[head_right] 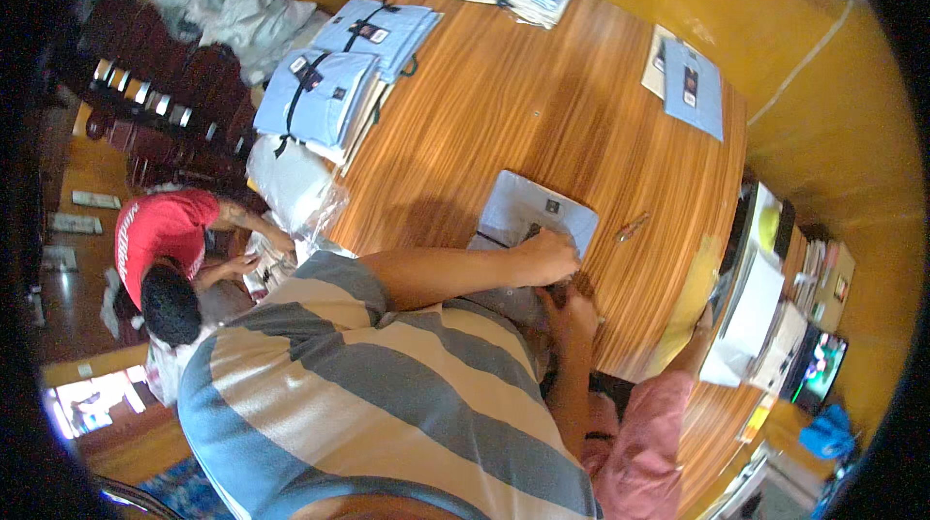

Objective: The person wraps black straps around folded blue shirts and secures them with a plastic clip before placing them in a pile.

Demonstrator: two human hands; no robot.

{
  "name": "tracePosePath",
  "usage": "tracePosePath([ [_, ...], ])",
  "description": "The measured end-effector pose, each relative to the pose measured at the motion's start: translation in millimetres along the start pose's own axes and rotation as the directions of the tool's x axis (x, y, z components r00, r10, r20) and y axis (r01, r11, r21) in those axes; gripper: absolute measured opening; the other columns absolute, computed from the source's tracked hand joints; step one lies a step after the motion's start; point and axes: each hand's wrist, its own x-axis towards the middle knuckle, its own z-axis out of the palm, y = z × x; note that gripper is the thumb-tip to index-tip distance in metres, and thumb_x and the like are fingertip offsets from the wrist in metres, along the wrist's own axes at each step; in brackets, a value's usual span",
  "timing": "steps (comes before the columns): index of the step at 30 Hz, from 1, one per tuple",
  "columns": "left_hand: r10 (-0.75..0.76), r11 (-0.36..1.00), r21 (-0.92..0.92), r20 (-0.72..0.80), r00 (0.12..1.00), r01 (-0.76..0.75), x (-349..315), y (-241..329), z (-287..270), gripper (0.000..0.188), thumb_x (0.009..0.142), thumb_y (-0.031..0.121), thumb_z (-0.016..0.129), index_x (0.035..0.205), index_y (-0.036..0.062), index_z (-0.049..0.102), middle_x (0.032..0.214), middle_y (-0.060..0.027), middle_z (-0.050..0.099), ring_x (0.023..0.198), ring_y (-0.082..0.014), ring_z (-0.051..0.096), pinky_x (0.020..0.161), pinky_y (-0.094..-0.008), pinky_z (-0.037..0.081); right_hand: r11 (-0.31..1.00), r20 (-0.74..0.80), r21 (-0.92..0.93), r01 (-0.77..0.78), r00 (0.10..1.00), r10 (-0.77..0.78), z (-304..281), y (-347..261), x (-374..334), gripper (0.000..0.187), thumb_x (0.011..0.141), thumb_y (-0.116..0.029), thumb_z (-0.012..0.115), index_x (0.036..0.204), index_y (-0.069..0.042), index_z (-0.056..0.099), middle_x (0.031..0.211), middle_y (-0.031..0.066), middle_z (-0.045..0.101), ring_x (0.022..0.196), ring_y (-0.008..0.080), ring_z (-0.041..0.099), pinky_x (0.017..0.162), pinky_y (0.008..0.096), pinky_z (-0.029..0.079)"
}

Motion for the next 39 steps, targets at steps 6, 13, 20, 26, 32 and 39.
tracePosePath([
  [6, -0.062, 0.980, -0.192, -0.100, 0.993, 0.042, -1.4, -12.8, 1.7, 0.017, 0.077, 0.025, 0.073, 0.079, 0.0089, 0.079, 0.082, -0.0172, 0.075, 0.081, -0.0373, 0.074, 0.069, -0.0538, 0.057, 0.977, -0.002, -0.062, 0.205, 0.979, -0.205, 18.9, 23.7, 0.8, 0.026, 0.095, -0.021, 0.066, 0.087, 0.004, 0.067, 0.076, 0.0255, 0.067, 0.073, 0.0446, 0.066, 0.065, 0.0514, 0.049],
  [13, -0.017, 0.996, -0.092, -0.184, 0.983, 0.000, -8.3, -14.7, 21.5, 0.030, 0.081, 0.033, 0.079, 0.100, 0.0100, 0.072, 0.106, -0.0127, 0.071, 0.102, -0.0359, 0.070, 0.081, -0.0499, 0.057, 0.981, 0.184, 0.031, 0.193, 0.963, -0.195, -1.9, 32.8, 7.2, 0.032, 0.097, -0.026, 0.069, 0.086, 0.004, 0.068, 0.073, 0.0199, 0.067, 0.066, 0.0329, 0.065, 0.062, 0.0455, 0.049],
  [20, -0.680, 0.728, -0.438, -0.560, 0.474, 0.527, -102.1, -44.7, -23.2, 0.077, 0.079, 0.045, 0.085, 0.131, -0.0042, 0.054, 0.121, -0.0275, 0.064, 0.115, -0.0437, 0.062, 0.103, -0.0506, 0.049, 0.898, -0.089, 0.438, -0.054, 0.991, 0.103, 24.6, 68.2, 31.9, 0.041, 0.098, -0.036, 0.072, 0.100, 0.005, 0.070, 0.082, 0.0158, 0.071, 0.073, 0.0263, 0.068, 0.070, 0.0400, 0.053],
  [26, -0.776, 0.070, -0.890, 0.235, 0.586, 0.450, -141.9, -53.0, 39.1, 0.074, 0.087, 0.037, 0.083, 0.141, -0.0029, 0.051, 0.122, -0.0199, 0.068, 0.108, -0.0305, 0.069, 0.098, -0.0426, 0.052, 0.941, -0.055, 0.299, -0.159, 0.982, 0.183, 39.7, 38.6, 49.0, 0.046, 0.096, -0.039, 0.076, 0.101, 0.006, 0.068, 0.084, 0.0115, 0.070, 0.077, 0.0191, 0.063, 0.070, 0.0350, 0.052],
  [32, -0.840, 0.185, -0.980, -0.194, 0.506, -0.070, -158.8, -52.8, 10.6, 0.058, 0.091, 0.032, 0.082, 0.134, -0.0003, 0.059, 0.122, -0.0122, 0.070, 0.112, -0.0188, 0.065, 0.096, -0.0370, 0.052, 0.789, -0.073, 0.614, 0.026, 0.997, 0.024, 22.1, -10.6, 66.6, 0.042, 0.092, -0.028, 0.082, 0.115, 0.000, 0.061, 0.090, 0.0070, 0.067, 0.080, 0.0100, 0.059, 0.067, 0.0266, 0.047],
  [39, -0.850, -0.250, -0.880, -0.001, 0.527, -0.404, -182.0, -123.1, -96.5, 0.049, 0.097, 0.019, 0.075, 0.139, 0.0019, 0.055, 0.125, -0.0100, 0.068, 0.110, -0.0199, 0.066, 0.096, -0.0373, 0.055, 0.608, -0.022, 0.794, 0.027, 1.000, -0.015, 29.7, -41.9, 133.1, 0.045, 0.105, -0.040, 0.059, 0.127, 0.000, 0.060, 0.111, 0.0132, 0.066, 0.104, 0.0260, 0.064, 0.095, 0.0386, 0.051],
])
